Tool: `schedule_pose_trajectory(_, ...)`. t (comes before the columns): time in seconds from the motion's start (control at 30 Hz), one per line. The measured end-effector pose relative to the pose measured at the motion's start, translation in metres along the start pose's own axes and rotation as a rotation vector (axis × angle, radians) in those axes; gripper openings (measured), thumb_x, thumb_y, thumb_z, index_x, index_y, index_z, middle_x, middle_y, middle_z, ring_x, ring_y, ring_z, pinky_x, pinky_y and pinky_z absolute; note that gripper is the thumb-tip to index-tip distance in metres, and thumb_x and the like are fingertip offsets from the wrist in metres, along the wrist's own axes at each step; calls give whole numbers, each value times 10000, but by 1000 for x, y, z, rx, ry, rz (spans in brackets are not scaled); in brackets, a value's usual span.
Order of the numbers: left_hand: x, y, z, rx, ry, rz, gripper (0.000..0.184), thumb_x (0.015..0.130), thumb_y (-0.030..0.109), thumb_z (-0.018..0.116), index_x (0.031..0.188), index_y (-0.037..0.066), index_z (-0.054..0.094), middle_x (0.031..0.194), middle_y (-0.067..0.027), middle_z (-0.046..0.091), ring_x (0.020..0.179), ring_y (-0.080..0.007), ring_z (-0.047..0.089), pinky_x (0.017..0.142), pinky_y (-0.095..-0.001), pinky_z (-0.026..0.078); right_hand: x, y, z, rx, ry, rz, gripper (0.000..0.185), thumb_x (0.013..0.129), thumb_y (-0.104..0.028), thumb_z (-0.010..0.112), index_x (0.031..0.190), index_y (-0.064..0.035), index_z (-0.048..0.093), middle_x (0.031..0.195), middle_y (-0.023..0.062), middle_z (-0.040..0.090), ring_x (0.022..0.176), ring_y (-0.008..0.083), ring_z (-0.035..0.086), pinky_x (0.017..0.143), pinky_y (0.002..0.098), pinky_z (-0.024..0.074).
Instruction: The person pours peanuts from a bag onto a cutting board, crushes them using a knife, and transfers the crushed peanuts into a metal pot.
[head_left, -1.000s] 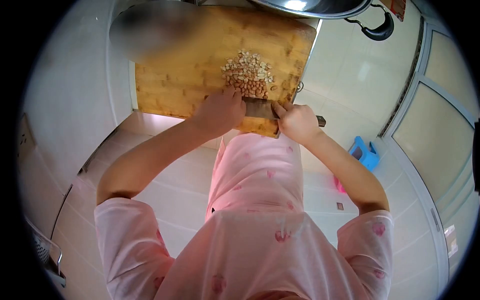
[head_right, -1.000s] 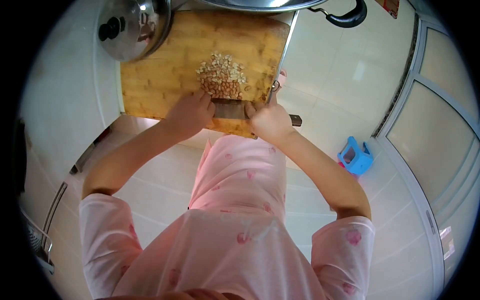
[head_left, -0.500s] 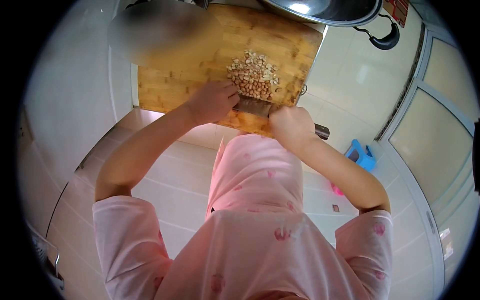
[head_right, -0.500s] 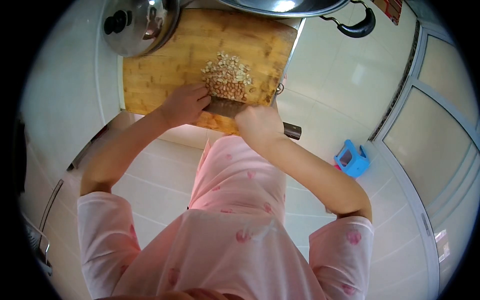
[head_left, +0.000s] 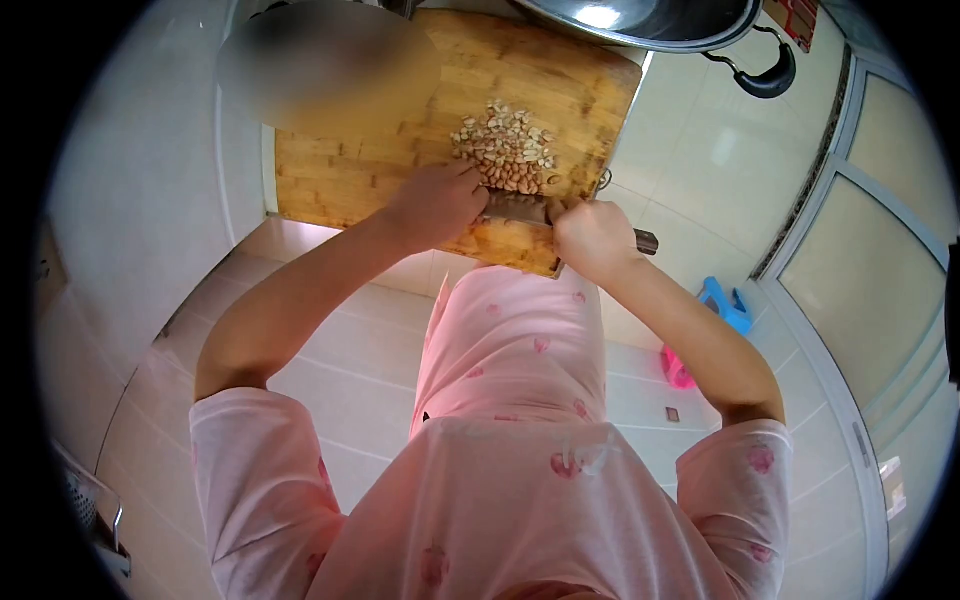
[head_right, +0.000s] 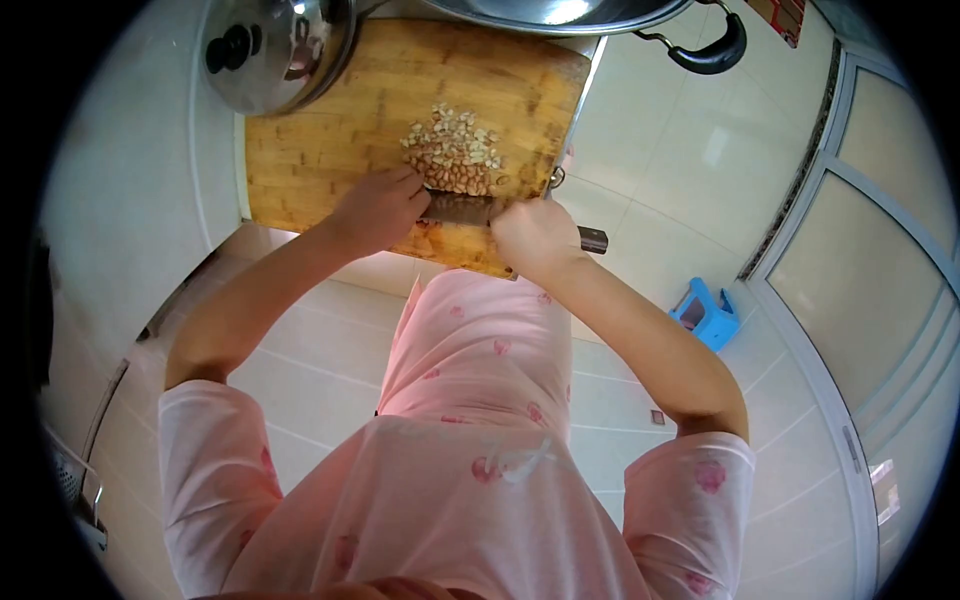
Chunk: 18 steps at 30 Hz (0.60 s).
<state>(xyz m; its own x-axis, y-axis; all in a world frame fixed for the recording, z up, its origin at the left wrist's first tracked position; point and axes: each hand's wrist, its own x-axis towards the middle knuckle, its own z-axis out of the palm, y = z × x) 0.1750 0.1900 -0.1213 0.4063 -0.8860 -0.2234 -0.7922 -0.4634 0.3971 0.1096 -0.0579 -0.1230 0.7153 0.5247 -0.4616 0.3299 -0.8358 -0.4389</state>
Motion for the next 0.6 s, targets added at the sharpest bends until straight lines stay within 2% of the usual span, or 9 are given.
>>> schedule_pose_trajectory(0.17,11,27,-17,130,-114,-79,100,723,147,622,788,71,623,855,-82,594,889,-248,581,705,-377,515,-12,17,17,48,270,-92,205,734,-144,627,910,-38,630,727,119,647,612,285,661,532,410,524)
schedule_pose_trajectory(0.37,9,10,-11,41,-86,-36,107,714,130,627,800,67,620,853,-77,585,880,-247,576,704,-368,516,-4,8,5,5,89,-32,239,725,-142,628,937,-34,649,710,114,642,604,285,657,528,410,520)
schedule_pose_trajectory(0.47,8,3,-5,34,-59,-10,119,724,155,644,810,74,633,858,-59,591,892,-233,583,717,-349,515,-2,3,2,48,114,9,189,737,-139,628,887,-34,675,701,127,658,625,299,672,554,408,536)
schedule_pose_trajectory(0.6,1,-17,2,-12,-11,53,154,697,162,673,815,77,623,859,-46,582,892,-224,582,728,-341,508,5,-18,-30,6,-121,54,120,759,-130,620,786,-36,690,722,159,683,678,318,692,615,414,561)
